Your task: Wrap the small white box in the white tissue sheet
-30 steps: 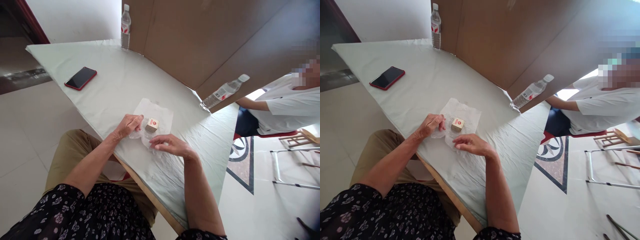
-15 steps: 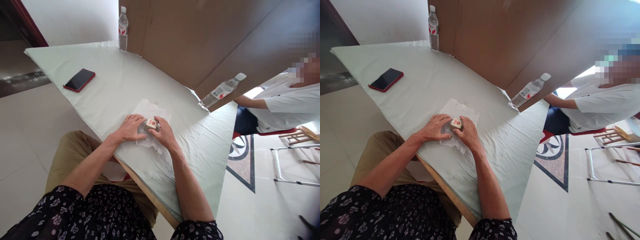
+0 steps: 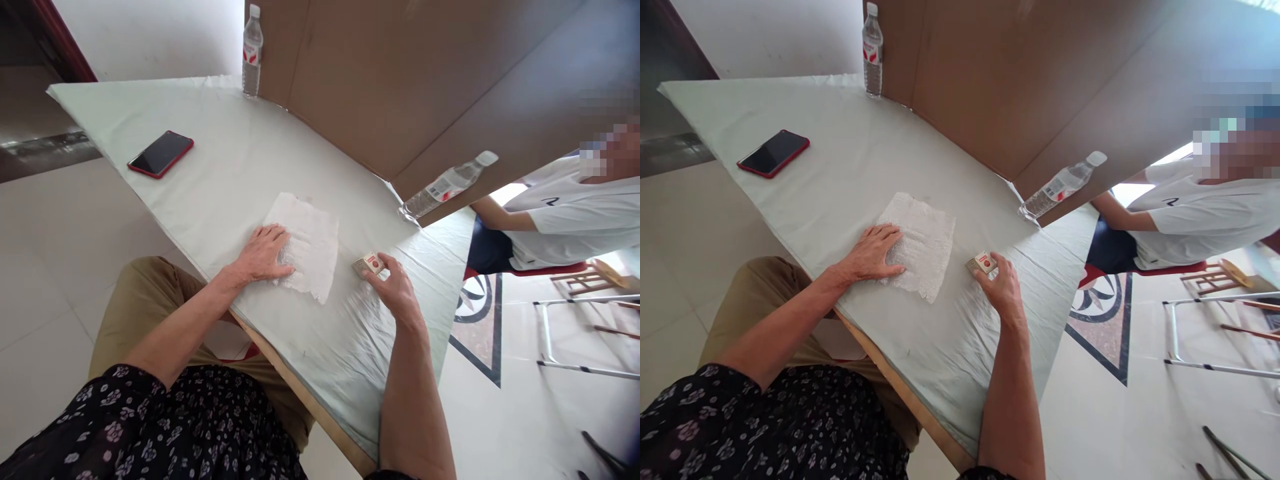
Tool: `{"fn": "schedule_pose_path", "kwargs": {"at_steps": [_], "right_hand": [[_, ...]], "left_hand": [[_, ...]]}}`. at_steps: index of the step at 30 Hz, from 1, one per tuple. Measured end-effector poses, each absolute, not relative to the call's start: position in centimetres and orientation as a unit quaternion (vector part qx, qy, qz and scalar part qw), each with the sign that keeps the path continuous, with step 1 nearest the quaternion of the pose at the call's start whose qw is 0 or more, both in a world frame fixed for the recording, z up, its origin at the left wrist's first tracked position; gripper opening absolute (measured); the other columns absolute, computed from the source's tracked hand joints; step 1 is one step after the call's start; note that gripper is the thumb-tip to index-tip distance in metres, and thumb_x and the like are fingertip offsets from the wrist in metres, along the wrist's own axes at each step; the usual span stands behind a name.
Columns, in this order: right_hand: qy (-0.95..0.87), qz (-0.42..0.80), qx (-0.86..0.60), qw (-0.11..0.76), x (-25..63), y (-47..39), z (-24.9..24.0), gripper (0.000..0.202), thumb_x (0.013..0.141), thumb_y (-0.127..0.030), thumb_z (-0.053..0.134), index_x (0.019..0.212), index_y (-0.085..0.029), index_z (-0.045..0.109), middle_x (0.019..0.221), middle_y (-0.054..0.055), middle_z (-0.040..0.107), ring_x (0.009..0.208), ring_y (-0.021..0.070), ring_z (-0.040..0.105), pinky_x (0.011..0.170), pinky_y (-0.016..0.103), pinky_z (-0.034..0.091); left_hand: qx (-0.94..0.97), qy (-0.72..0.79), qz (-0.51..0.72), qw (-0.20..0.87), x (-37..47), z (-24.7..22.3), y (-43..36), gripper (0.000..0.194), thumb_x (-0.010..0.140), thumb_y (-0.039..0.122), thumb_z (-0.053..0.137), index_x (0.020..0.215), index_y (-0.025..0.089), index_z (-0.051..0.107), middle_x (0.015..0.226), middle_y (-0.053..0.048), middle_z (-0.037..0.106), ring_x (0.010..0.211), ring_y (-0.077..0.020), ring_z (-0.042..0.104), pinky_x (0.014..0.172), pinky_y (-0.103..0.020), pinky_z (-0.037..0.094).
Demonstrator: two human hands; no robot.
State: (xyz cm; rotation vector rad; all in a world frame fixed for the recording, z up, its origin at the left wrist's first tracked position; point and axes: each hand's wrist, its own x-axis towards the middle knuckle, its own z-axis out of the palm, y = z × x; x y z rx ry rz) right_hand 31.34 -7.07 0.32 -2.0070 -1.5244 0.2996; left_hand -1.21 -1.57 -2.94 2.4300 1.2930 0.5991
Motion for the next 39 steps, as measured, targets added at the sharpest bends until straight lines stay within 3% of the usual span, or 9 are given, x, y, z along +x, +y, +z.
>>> {"fn": "schedule_pose_path", "kwargs": {"at_steps": [3,5,11,15,20,23,25,33,39], "right_hand": [[-0.595,0.022,-0.721,0.354,28.7,-7.2,0.5,0.044,0.077,-0.041,0.068,0.115,-0.020,0.069,0.138,0.020,0.062,0.126,0.0372,0.055,0.108,0.061,0.039],[-0.651,0.024,-0.659,0.375,25.7,-6.6,0.4,0.034,0.085,-0.037,0.063,0.114,-0.021,0.069,0.133,0.017,0.066,0.126,0.0335,0.057,0.110,0.057,0.041],[-0.769,0.106,-0.594,0.211,19.0,-5.1,-2.4,0.048,0.091,-0.034,0.060,0.135,-0.017,0.061,0.149,0.018,0.057,0.139,0.0346,0.050,0.115,0.055,0.038],[-0.768,0.087,-0.610,0.175,18.6,-5.8,-3.6,0.050,0.098,-0.036,0.051,0.143,-0.014,0.055,0.156,0.019,0.050,0.148,0.0339,0.041,0.119,0.053,0.034],[-0.771,0.069,-0.615,0.149,18.8,-6.4,-3.4,0.053,0.100,-0.037,0.050,0.145,-0.009,0.052,0.156,0.020,0.049,0.148,0.0330,0.041,0.119,0.051,0.034],[-0.771,0.061,-0.617,0.146,18.8,-6.3,-3.3,0.052,0.101,-0.037,0.049,0.145,-0.009,0.053,0.156,0.020,0.049,0.147,0.0329,0.042,0.119,0.051,0.035],[-0.770,0.059,-0.618,0.148,18.8,-6.3,-3.4,0.052,0.101,-0.038,0.049,0.145,-0.010,0.052,0.156,0.020,0.050,0.147,0.0326,0.043,0.118,0.051,0.036],[-0.759,0.059,-0.628,0.159,19.4,-6.6,-4.0,0.056,0.100,-0.041,0.048,0.144,-0.006,0.054,0.156,0.021,0.050,0.146,0.0338,0.044,0.118,0.051,0.037],[-0.755,0.059,-0.620,0.205,20.3,-4.1,-2.4,0.045,0.104,-0.037,0.037,0.129,-0.015,0.066,0.134,0.016,0.069,0.128,0.0298,0.062,0.111,0.050,0.046]], "left_hand": [[0.854,0.455,0.198,0.156,-1.2,-2.9,-1.6,0.069,0.074,0.046,0.073,0.135,0.018,0.056,0.150,-0.017,0.053,0.145,-0.0391,0.040,0.120,-0.052,0.030],[0.856,0.456,0.190,0.151,-1.2,-2.9,-1.5,0.072,0.074,0.047,0.073,0.136,0.016,0.056,0.151,-0.019,0.052,0.145,-0.0394,0.041,0.120,-0.053,0.029],[0.864,0.448,0.169,0.158,-1.7,-3.0,-1.1,0.078,0.077,0.051,0.071,0.143,0.016,0.051,0.156,-0.018,0.047,0.148,-0.0376,0.038,0.122,-0.052,0.027],[0.880,0.423,0.120,0.181,-3.1,-2.1,-0.9,0.081,0.077,0.055,0.071,0.145,0.016,0.050,0.161,-0.019,0.041,0.152,-0.0369,0.033,0.123,-0.050,0.025],[0.882,0.433,0.108,0.150,-1.7,1.1,-0.3,0.051,0.094,0.044,0.052,0.135,0.015,0.057,0.135,-0.016,0.065,0.131,-0.0327,0.056,0.113,-0.049,0.039],[0.906,0.391,0.112,0.119,1.2,1.8,1.0,0.037,0.096,0.029,0.046,0.127,0.017,0.061,0.139,-0.014,0.062,0.133,-0.0284,0.054,0.113,-0.044,0.040],[0.910,0.391,0.094,0.104,2.5,1.2,2.2,0.037,0.095,0.026,0.047,0.128,0.018,0.060,0.144,-0.013,0.058,0.139,-0.0281,0.049,0.116,-0.044,0.036],[0.852,0.504,0.112,0.084,1.3,-2.0,4.2,0.058,0.099,0.049,0.044,0.142,0.010,0.052,0.158,-0.020,0.043,0.149,-0.0370,0.035,0.122,-0.054,0.025],[0.853,0.506,0.102,0.081,1.7,-2.1,4.1,0.061,0.098,0.050,0.047,0.146,0.013,0.049,0.161,-0.018,0.041,0.152,-0.0370,0.031,0.123,-0.055,0.023]]}}
